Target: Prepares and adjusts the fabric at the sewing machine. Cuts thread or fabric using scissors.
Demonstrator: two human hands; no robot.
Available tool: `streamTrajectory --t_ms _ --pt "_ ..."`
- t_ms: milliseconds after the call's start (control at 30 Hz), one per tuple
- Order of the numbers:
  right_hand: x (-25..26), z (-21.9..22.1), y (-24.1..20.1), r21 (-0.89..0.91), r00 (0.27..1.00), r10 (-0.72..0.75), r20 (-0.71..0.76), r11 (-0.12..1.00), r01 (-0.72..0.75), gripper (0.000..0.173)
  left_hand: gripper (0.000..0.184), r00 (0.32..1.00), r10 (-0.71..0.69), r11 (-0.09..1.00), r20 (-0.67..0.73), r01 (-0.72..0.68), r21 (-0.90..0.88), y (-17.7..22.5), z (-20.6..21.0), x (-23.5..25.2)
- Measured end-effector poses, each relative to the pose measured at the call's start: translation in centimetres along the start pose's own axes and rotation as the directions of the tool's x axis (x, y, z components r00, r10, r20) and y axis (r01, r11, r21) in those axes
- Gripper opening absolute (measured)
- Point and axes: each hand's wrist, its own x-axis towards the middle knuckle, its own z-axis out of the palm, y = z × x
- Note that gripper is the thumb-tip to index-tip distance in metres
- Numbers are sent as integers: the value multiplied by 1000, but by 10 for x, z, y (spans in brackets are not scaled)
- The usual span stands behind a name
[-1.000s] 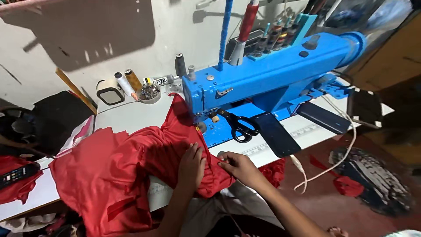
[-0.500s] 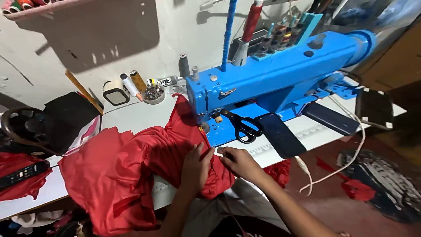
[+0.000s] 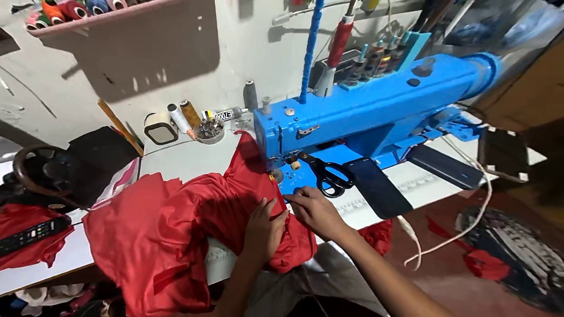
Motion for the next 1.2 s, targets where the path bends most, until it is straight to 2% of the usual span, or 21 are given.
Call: streamTrajectory --t_ms 67,167,300,467,933,1033,1200 --pt "9 9 7 -63 994 -84 -73 995 80 38 31 1000 5 1000 9 -5 -13 -1 -1 0" --pt "24 17 13 -119 980 -140 -143 985 123 43 33 999 24 1000 31 -24 -9 -3 -3 0" --pt "37 24 17 -146 977 -160 -140 980 139 42 35 997 41 999 66 -40 -6 -5 -6 -1" --pt "37 29 22 -167 966 -197 -165 971 169 43 34 999 50 998 11 -50 26 -8 -1 -4" --pt "50 27 16 -217 986 -128 -106 971 103 43 36 1000 26 998 9 -27 63 -15 -1 5" --pt "51 27 19 -189 984 -143 -110 975 120 46 37 999 18 998 27 -20 65 -19 -2 9" --pt "46 26 27 -36 974 -168 -153 986 165 43 38 999 6 997 43 -9 72 -23 -4 14"
